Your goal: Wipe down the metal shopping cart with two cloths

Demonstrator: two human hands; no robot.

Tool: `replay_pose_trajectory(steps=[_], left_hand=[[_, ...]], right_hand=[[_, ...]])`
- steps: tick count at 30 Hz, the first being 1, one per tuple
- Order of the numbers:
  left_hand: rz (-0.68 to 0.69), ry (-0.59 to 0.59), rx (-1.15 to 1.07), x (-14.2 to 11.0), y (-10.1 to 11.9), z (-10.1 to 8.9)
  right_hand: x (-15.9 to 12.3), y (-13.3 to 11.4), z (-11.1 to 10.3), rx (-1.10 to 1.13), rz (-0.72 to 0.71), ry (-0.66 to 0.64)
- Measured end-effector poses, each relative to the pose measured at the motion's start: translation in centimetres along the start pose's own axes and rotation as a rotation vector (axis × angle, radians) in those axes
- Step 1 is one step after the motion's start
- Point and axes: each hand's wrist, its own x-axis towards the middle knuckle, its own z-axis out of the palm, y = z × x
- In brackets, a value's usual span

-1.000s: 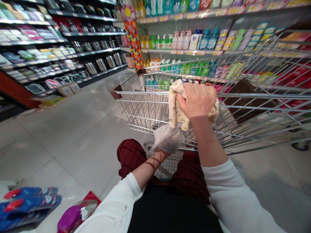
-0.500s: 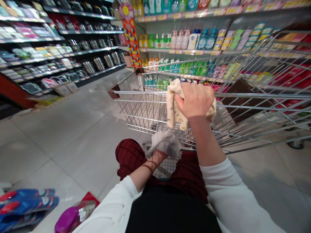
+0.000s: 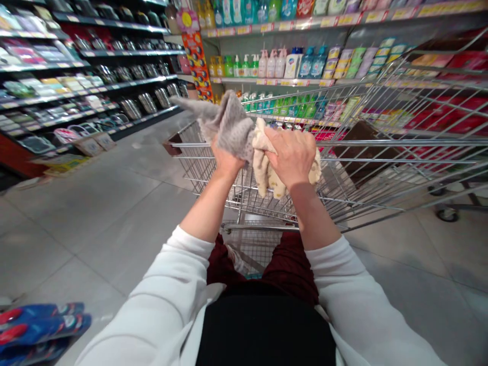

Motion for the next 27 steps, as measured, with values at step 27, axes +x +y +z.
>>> replay_pose_trajectory(steps=[27], left_hand=[[0.307,-0.140,0.168,2.9,-0.6,-0.1]], right_hand=[[-20.6,-3.8,11.5,0.303,0.088,-0.300]])
